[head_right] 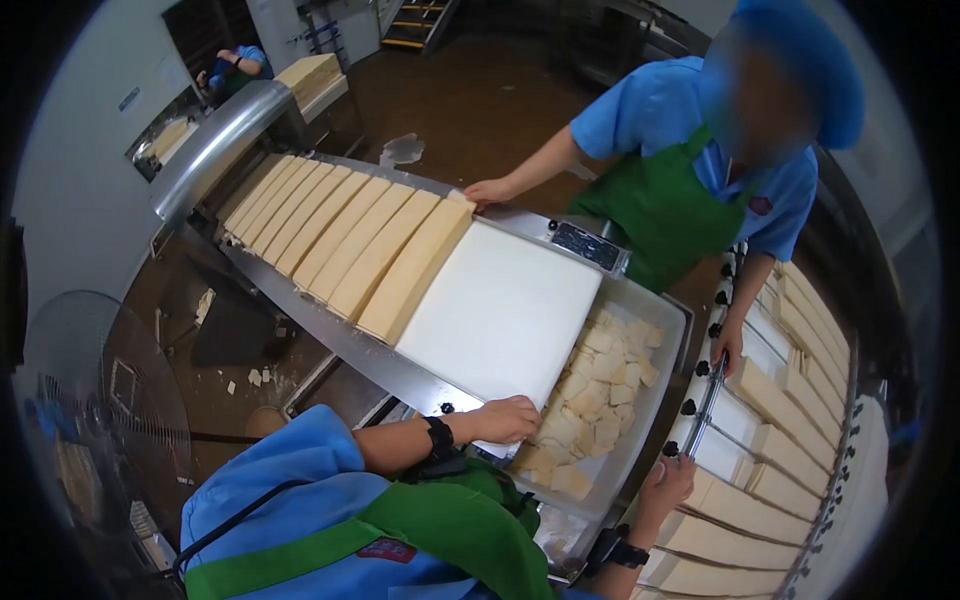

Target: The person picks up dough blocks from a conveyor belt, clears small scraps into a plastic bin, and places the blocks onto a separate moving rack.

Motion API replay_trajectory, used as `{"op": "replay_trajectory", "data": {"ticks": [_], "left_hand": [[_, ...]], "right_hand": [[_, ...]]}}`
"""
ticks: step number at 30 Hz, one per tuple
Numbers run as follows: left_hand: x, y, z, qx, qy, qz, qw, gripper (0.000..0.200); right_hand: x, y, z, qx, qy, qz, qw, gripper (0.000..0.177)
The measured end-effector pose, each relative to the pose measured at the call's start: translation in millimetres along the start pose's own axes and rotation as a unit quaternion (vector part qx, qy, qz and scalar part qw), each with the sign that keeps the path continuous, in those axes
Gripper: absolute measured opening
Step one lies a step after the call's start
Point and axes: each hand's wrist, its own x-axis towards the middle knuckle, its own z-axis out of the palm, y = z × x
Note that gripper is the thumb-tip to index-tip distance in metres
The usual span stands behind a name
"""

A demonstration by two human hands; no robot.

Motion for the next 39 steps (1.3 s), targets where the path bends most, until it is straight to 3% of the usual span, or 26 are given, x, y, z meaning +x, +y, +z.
{"op": "replay_trajectory", "data": {"ticks": [2, 4, 6, 8, 12, 14, 17, 18, 20, 23, 27, 29, 31, 33, 35, 39], "left_hand": [[-2.5, -3.3, -1.7, -0.027, 0.013, 0.007, 1.0, 0.017], [-4.2, -4.9, -11.4, -0.101, 0.073, 0.013, 0.992, 0.018], [-11.4, -2.1, -39.4, -0.076, 0.106, -0.033, 0.991, 0.018], [-27.9, -5.5, -68.9, -0.058, 0.162, -0.099, 0.98, 0.019], [-78.7, -14.7, -127.7, 0.017, 0.273, -0.201, 0.941, 0.022], [-109.2, -21.7, -152.0, 0.091, 0.348, -0.286, 0.888, 0.018], [-158.8, -39.3, -183.4, 0.199, 0.44, -0.394, 0.782, 0.028], [-174.2, -44.6, -186.6, 0.199, 0.443, -0.398, 0.779, 0.028], [-202.8, -61.3, -187.0, 0.279, 0.428, -0.565, 0.647, 0.048], [-223.4, -76.1, -193.9, 0.172, 0.36, -0.636, 0.661, 0.065], [-209.3, -81.8, -198.7, 0.188, 0.311, -0.614, 0.701, 0.074], [-202.4, -80.4, -201.5, 0.162, 0.308, -0.608, 0.714, 0.076], [-199.8, -75.6, -205.4, 0.15, 0.291, -0.597, 0.733, 0.081], [-198.8, -71.6, -214.8, 0.122, 0.282, -0.606, 0.734, 0.083], [-200.8, -76.8, -215.7, 0.132, 0.249, -0.618, 0.734, 0.092], [-196.3, -80.7, -228.8, 0.146, 0.193, -0.635, 0.734, 0.098]], "right_hand": [[0.1, -9.6, 9.4, 0.14, -0.044, -0.031, 0.989, 0.023], [-1.2, -52.0, 3.5, 0.322, -0.15, 0.056, 0.933, 0.019], [-0.2, -96.5, -10.1, 0.319, -0.272, 0.032, 0.907, 0.017], [-2.8, -132.5, -11.0, 0.352, -0.302, -0.029, 0.885, 0.019], [-11.0, -193.3, 1.4, 0.423, -0.386, -0.037, 0.819, 0.018], [-6.2, -223.7, 4.4, 0.457, -0.464, -0.065, 0.756, 0.019], [3.2, -259.5, 19.7, 0.383, -0.47, -0.157, 0.779, 0.02], [8.0, -274.8, 20.0, 0.381, -0.473, -0.16, 0.778, 0.02], [18.1, -310.5, 16.0, 0.351, -0.461, -0.217, 0.786, 0.019], [39.9, -366.0, 11.4, 0.398, -0.455, -0.253, 0.756, 0.019], [70.0, -441.0, 24.7, 0.419, -0.401, -0.306, 0.755, 0.019], [89.0, -480.3, 37.8, 0.458, -0.382, -0.348, 0.724, 0.02], [103.3, -515.3, 75.3, 0.461, -0.325, -0.365, 0.74, 0.021], [123.7, -547.2, 122.7, 0.386, -0.264, -0.373, 0.801, 0.03], [141.6, -575.8, 165.6, 0.241, -0.264, -0.287, 0.889, 0.054], [191.0, -618.5, 221.1, 0.159, -0.205, -0.184, 0.948, 0.067]]}}
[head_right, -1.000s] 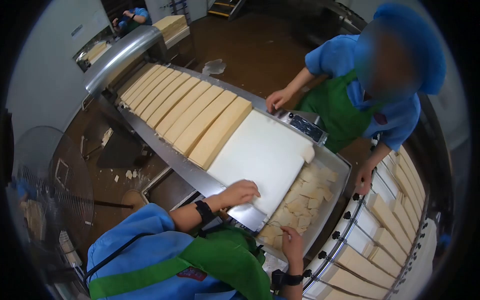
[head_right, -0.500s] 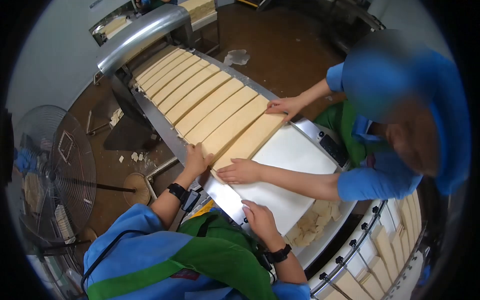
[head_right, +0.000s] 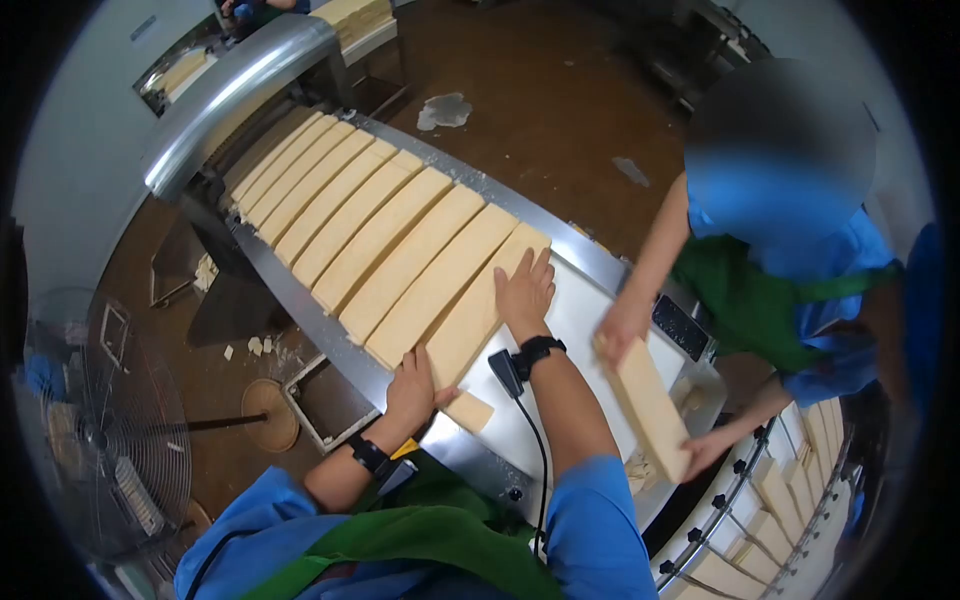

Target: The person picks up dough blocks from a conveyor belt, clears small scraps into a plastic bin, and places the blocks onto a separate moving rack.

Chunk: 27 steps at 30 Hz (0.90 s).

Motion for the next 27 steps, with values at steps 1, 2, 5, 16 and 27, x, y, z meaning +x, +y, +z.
{"op": "replay_trajectory", "data": {"ticks": [1, 2, 5, 16, 27], "left_hand": [[3.6, 0.9, -0.2, -0.001, 0.0, 0.006, 1.0, 0.098], [5.0, 1.6, 0.1, 0.028, -0.029, -0.004, 0.999, 0.1], [7.6, 0.1, 0.3, 0.074, -0.049, 0.011, 0.996, 0.104], [8.4, 38.2, -0.8, 0.009, -0.188, 0.166, 0.968, 0.095], [-62.2, 199.1, 79.6, -0.084, -0.162, 0.33, 0.926, 0.078]], "right_hand": [[15.7, -2.1, -0.1, -0.013, -0.005, 0.007, 1.0, 0.07], [28.1, -3.4, 0.5, -0.026, -0.011, 0.015, 0.999, 0.073], [46.1, -18.0, -9.6, -0.037, -0.116, 0.084, 0.989, 0.077], [-32.4, 110.4, -94.9, 0.022, -0.048, 0.344, 0.937, 0.081], [-234.7, 303.7, -173.9, 0.181, 0.295, 0.48, 0.806, 0.08]]}}
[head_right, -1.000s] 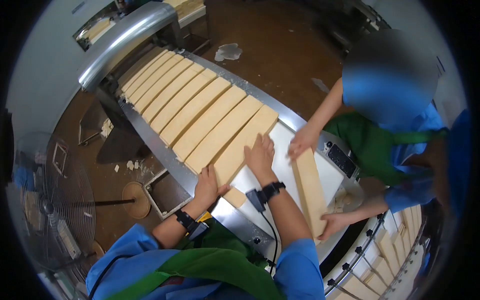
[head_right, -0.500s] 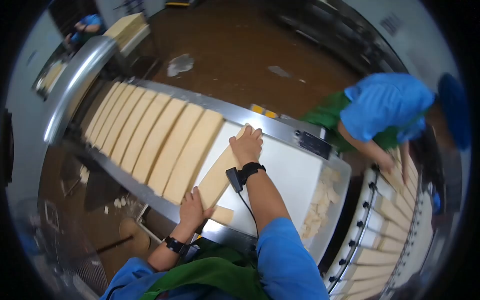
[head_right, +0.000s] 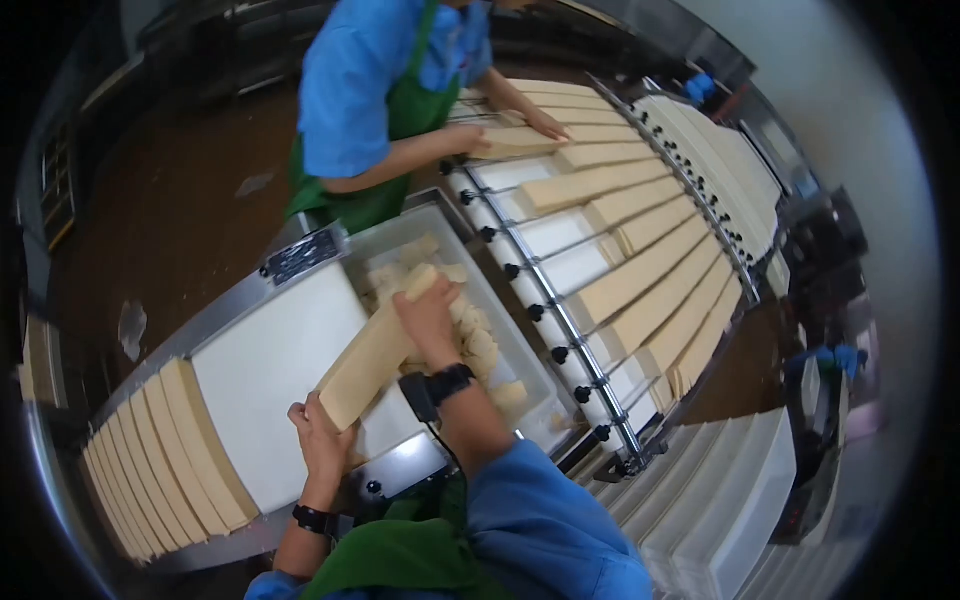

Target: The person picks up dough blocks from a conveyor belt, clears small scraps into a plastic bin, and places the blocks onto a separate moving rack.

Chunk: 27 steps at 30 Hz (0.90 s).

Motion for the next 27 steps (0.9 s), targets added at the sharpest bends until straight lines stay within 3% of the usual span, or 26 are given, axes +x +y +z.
{"op": "replay_trajectory", "data": {"ticks": [4, 6, 10, 12, 13, 17, 21, 23, 27], "left_hand": [[20.6, 80.6, 37.3, -0.065, 0.031, 0.111, 0.991, 0.075], [29.8, 125.2, 53.2, -0.098, 0.034, 0.149, 0.983, 0.074], [50.6, 198.5, 81.1, -0.124, 0.028, 0.248, 0.96, 0.073], [62.7, 222.3, 93.3, -0.211, -0.063, 0.252, 0.942, 0.068], [67.8, 228.7, 100.8, -0.299, -0.135, 0.175, 0.928, 0.064], [72.7, 249.9, 112.9, -0.243, -0.167, 0.19, 0.936, 0.06], [79.8, 248.1, 139.5, -0.192, -0.102, 0.25, 0.943, 0.054], [82.7, 245.6, 154.8, -0.195, -0.093, 0.258, 0.942, 0.052], [81.8, 264.5, 172.6, -0.185, -0.112, 0.259, 0.941, 0.051]], "right_hand": [[26.1, 25.6, -132.9, 0.049, 0.127, 0.073, 0.988, 0.078], [58.4, 65.7, -176.4, -0.008, 0.163, 0.077, 0.984, 0.078], [108.8, 99.5, -252.6, -0.066, 0.147, 0.189, 0.969, 0.069], [149.1, 144.1, -268.7, -0.272, 0.024, 0.152, 0.95, 0.063], [163.7, 159.2, -272.5, -0.274, 0.022, 0.15, 0.95, 0.061], [202.4, 190.1, -286.8, -0.267, -0.011, 0.171, 0.948, 0.06], [215.6, 205.1, -285.0, -0.247, -0.019, 0.181, 0.952, 0.06], [217.3, 217.6, -283.2, -0.264, 0.092, 0.108, 0.954, 0.052], [228.0, 230.9, -286.8, -0.305, 0.13, 0.067, 0.941, 0.041]]}}
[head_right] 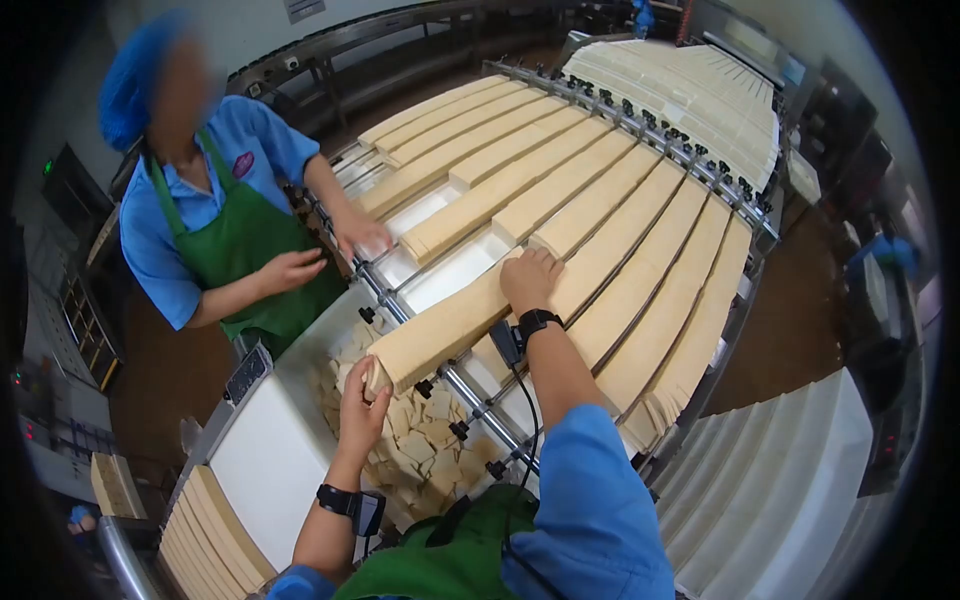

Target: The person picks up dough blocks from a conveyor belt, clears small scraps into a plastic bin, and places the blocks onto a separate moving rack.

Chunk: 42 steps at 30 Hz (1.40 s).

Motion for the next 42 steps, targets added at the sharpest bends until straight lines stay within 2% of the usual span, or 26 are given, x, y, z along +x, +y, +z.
{"op": "replay_trajectory", "data": {"ticks": [2, 6, 9, 11, 13, 14, 15, 17, 19, 22, 25, 26, 27, 29, 31, 32, 34, 37, 42], "left_hand": [[4.6, 8.3, 6.1, 0.044, 0.001, 0.026, 0.999, 0.049], [9.9, 13.1, 13.4, 0.044, 0.004, 0.021, 0.999, 0.048], [16.9, 15.1, 19.4, 0.055, 0.0, 0.038, 0.998, 0.047], [25.4, 13.9, 29.6, 0.051, -0.023, 0.051, 0.997, 0.045], [28.7, 10.9, 38.8, 0.063, -0.016, 0.06, 0.996, 0.045], [29.8, 9.3, 42.3, 0.077, -0.007, 0.07, 0.995, 0.045], [29.2, 6.5, 42.6, 0.074, -0.006, 0.071, 0.995, 0.045], [23.4, -1.0, 36.5, -0.095, -0.047, -0.061, 0.992, 0.043], [13.0, 9.1, 22.8, -0.08, -0.029, -0.054, 0.995, 0.043], [-12.2, -14.4, 3.0, -0.032, -0.007, -0.009, 0.999, 0.042], [-54.9, -21.3, -26.8, 0.125, -0.015, 0.074, 0.989, 0.038], [-74.7, -29.9, -37.1, 0.127, -0.024, 0.066, 0.989, 0.033], [-97.5, -41.4, -47.9, 0.13, -0.032, 0.057, 0.989, 0.029], [-143.3, -64.8, -69.2, 0.151, -0.093, -0.026, 0.984, 0.017], [-188.8, -93.0, -80.8, 0.2, -0.09, 0.055, 0.974, 0.01], [-201.4, -95.2, -85.6, 0.2, -0.089, 0.056, 0.974, 0.01], [-222.0, -89.3, -89.6, 0.247, -0.116, 0.142, 0.951, 0.008], [-228.5, -81.9, -86.5, 0.286, -0.053, 0.169, 0.942, 0.01], [-233.9, -84.2, -85.0, 0.3, -0.011, 0.168, 0.939, 0.01]], "right_hand": [[3.4, 5.8, 16.9, -0.031, 0.103, -0.011, 0.994, 0.033], [2.8, 8.9, 8.3, -0.03, 0.065, -0.001, 0.997, 0.036], [-1.5, 7.9, 7.5, -0.037, 0.099, 0.003, 0.994, 0.033], [-18.3, -2.1, -4.1, 0.0, 0.136, 0.007, 0.991, 0.039], [-52.4, -24.5, -5.1, 0.027, 0.221, -0.073, 0.972, 0.042], [-69.6, -36.1, -14.1, 0.146, 0.138, -0.119, 0.972, 0.045], [-88.3, -47.4, -25.2, 0.262, 0.052, -0.163, 0.95, 0.049], [-133.1, -64.9, -37.6, 0.333, -0.005, -0.273, 0.902, 0.053], [-164.3, -74.4, -43.1, 0.307, 0.063, -0.337, 0.888, 0.045], [-169.0, -74.5, -40.4, 0.242, 0.12, -0.349, 0.897, 0.035], [-174.9, -72.8, -28.6, 0.194, 0.129, -0.382, 0.894, 0.027], [-175.8, -71.7, -25.0, 0.193, 0.122, -0.387, 0.894, 0.02], [-175.8, -71.1, -22.6, 0.19, 0.125, -0.387, 0.894, 0.02], [-174.7, -71.6, -20.7, 0.217, 0.122, -0.375, 0.893, 0.017], [-176.5, -72.9, -22.6, 0.231, 0.113, -0.369, 0.893, 0.017], [-177.4, -73.4, -23.6, 0.246, 0.103, -0.362, 0.893, 0.018], [-178.3, -73.3, -22.6, 0.247, 0.107, -0.361, 0.893, 0.018], [-179.8, -74.4, -21.3, 0.244, 0.111, -0.359, 0.894, 0.019], [-180.6, -75.7, -18.9, 0.244, 0.101, -0.348, 0.899, 0.019]]}}
